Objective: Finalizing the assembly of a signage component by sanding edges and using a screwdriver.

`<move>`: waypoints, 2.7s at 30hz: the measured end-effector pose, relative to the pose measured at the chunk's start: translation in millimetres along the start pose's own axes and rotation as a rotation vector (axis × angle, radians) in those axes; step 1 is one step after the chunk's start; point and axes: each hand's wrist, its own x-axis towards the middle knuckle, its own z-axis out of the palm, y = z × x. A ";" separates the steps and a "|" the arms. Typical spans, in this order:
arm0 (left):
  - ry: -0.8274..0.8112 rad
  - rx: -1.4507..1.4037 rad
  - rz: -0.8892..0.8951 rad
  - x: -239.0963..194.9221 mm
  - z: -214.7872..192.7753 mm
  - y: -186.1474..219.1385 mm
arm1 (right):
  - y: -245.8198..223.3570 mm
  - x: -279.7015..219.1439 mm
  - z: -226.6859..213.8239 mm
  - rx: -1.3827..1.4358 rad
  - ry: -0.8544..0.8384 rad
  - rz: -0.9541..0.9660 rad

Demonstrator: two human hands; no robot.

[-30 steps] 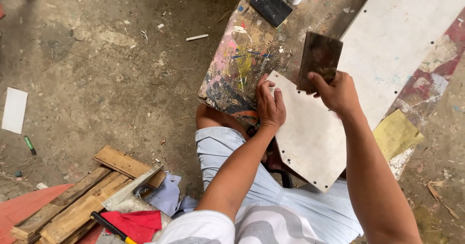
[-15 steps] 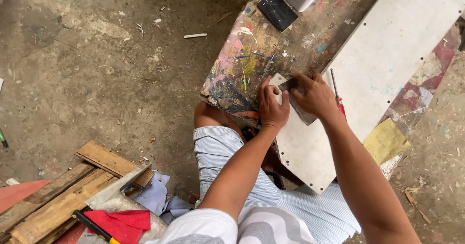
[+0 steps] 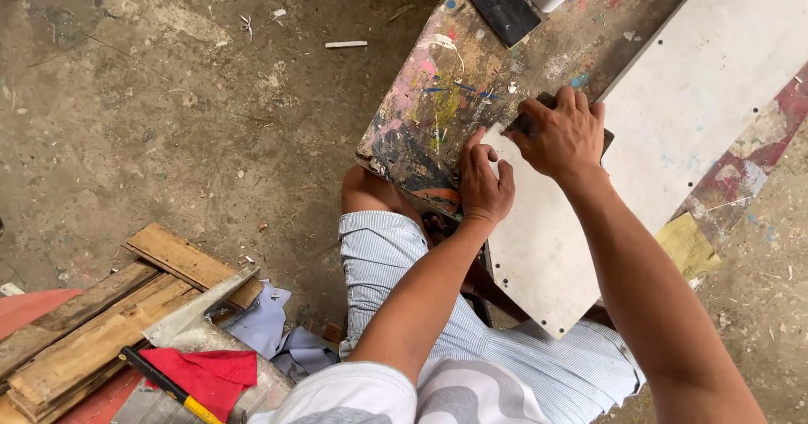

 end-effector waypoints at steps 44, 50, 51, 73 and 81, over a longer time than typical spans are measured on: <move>0.025 -0.027 0.028 1.1 -2.4 4.5 | 22.7 1.0 -15.9 0.717 -0.426 0.443; 0.033 0.065 0.104 -2.5 3.0 -4.8 | 45.6 -45.5 -39.1 1.909 -0.145 0.669; 0.031 0.062 0.107 -1.2 -8.5 6.2 | 55.1 -47.6 -34.1 1.909 -0.140 0.669; -0.572 0.247 0.839 -86.4 -27.6 34.2 | -7.9 -34.0 -10.1 1.098 -0.294 0.582; -0.998 0.549 0.712 -77.3 -40.9 45.9 | -10.2 -33.1 -15.5 1.047 -0.308 0.611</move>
